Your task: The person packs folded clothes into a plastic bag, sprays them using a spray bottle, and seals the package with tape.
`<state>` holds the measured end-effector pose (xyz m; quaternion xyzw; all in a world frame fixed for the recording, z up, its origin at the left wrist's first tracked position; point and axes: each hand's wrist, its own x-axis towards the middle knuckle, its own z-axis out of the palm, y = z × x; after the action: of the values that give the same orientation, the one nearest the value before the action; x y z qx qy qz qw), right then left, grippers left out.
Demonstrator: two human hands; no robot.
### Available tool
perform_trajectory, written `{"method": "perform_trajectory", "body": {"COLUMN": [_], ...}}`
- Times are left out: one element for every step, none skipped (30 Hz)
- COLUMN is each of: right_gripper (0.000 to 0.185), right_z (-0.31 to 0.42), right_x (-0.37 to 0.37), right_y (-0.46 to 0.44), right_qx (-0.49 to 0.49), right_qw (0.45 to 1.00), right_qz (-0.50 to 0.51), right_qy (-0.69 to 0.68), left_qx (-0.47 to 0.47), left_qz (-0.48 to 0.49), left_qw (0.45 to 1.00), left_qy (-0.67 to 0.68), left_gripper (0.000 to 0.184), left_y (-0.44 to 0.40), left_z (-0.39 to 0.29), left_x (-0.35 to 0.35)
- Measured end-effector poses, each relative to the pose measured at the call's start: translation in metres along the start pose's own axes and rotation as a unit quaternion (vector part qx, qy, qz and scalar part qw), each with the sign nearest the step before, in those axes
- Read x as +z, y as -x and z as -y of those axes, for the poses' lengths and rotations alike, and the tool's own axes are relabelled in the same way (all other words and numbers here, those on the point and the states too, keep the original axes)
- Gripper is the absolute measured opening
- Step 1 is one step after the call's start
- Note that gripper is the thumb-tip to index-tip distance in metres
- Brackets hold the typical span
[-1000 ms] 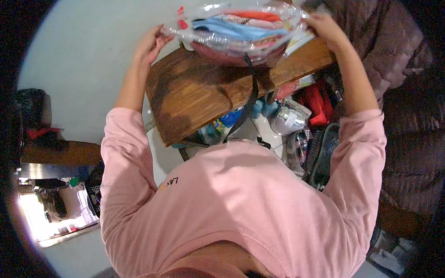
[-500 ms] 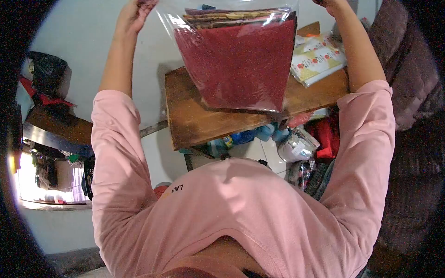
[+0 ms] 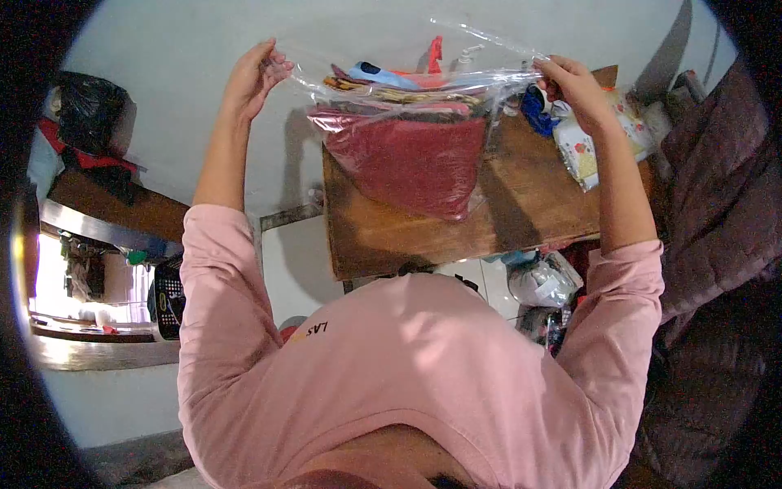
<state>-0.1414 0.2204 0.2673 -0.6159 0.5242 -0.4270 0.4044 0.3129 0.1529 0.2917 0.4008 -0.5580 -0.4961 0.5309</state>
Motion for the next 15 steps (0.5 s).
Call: {"method": "perform_trajectory", "body": {"right_gripper": [0.030, 0.030, 0.032, 0.035, 0.038, 0.049, 0.051, 0.054, 0.057, 0.056, 0.056, 0.055, 0.054, 0.054, 0.053], "right_z": [0.005, 0.002, -0.004, -0.013, -0.027, -0.057, -0.082, -0.111, -0.139, -0.162, -0.176, -0.187, -0.192, -0.194, -0.195], "right_x": [0.003, -0.001, -0.004, -0.006, -0.010, -0.024, -0.010, 0.008, 0.026, 0.043, 0.064, 0.084, 0.103, 0.121, 0.137], "right_y": [0.002, -0.001, -0.002, -0.003, -0.007, -0.017, -0.026, -0.035, -0.042, -0.049, -0.053, -0.054, -0.053, -0.048, -0.041], "right_qx": [-0.019, -0.018, -0.017, -0.016, -0.015, -0.032, -0.014, 0.004, 0.023, 0.039, 0.054, 0.065, 0.071, 0.076, 0.080], "right_qw": [1.000, 0.999, 0.997, 0.991, 0.981, 0.938, 0.941, 0.938, 0.927, 0.920, 0.917, 0.914, 0.915, 0.919, 0.923], "right_qz": [0.004, 0.034, 0.035, 0.036, 0.036, 0.138, 0.056, -0.026, -0.108, -0.151, -0.177, -0.196, -0.198, -0.188, -0.174], "right_qy": [0.004, 0.000, -0.064, -0.128, -0.192, -0.316, -0.333, -0.347, -0.360, -0.359, -0.355, -0.350, -0.345, -0.338, -0.333], "left_qx": [0.010, 0.035, 0.060, 0.085, 0.110, 0.137, 0.152, 0.163, 0.169, 0.061, 0.112, 0.114, 0.116, 0.112, 0.107], "left_qz": [0.018, -0.024, -0.067, -0.109, -0.159, -0.208, -0.237, -0.263, -0.235, -0.195, -0.120, -0.110, -0.101, -0.111, -0.121], "left_qw": [1.000, 0.999, 0.996, 0.990, 0.981, 0.967, 0.949, 0.922, 0.943, 0.947, 0.939, 0.950, 0.960, 0.962, 0.963], "left_qy": [-0.009, -0.004, 0.001, 0.005, -0.024, -0.052, -0.143, -0.232, -0.166, -0.246, -0.304, -0.268, -0.232, -0.222, -0.213], "left_gripper": [0.030, 0.031, 0.034, 0.036, 0.038, 0.041, 0.042, 0.044, 0.051, 0.055, 0.060, 0.062, 0.064, 0.065, 0.066], "left_y": [0.006, 0.015, 0.030, 0.045, 0.057, 0.070, 0.084, 0.102, 0.126, 0.146, 0.164, 0.164, 0.164, 0.161, 0.152], "left_z": [-0.002, -0.003, -0.005, -0.005, 0.011, 0.040, 0.081, 0.123, 0.152, 0.149, 0.179, 0.185, 0.188, 0.190, 0.192], "left_x": [-0.006, -0.007, 0.001, 0.009, 0.010, 0.009, 0.010, 0.017, 0.046, 0.074, 0.085, 0.101, 0.111, 0.113, 0.113]}}
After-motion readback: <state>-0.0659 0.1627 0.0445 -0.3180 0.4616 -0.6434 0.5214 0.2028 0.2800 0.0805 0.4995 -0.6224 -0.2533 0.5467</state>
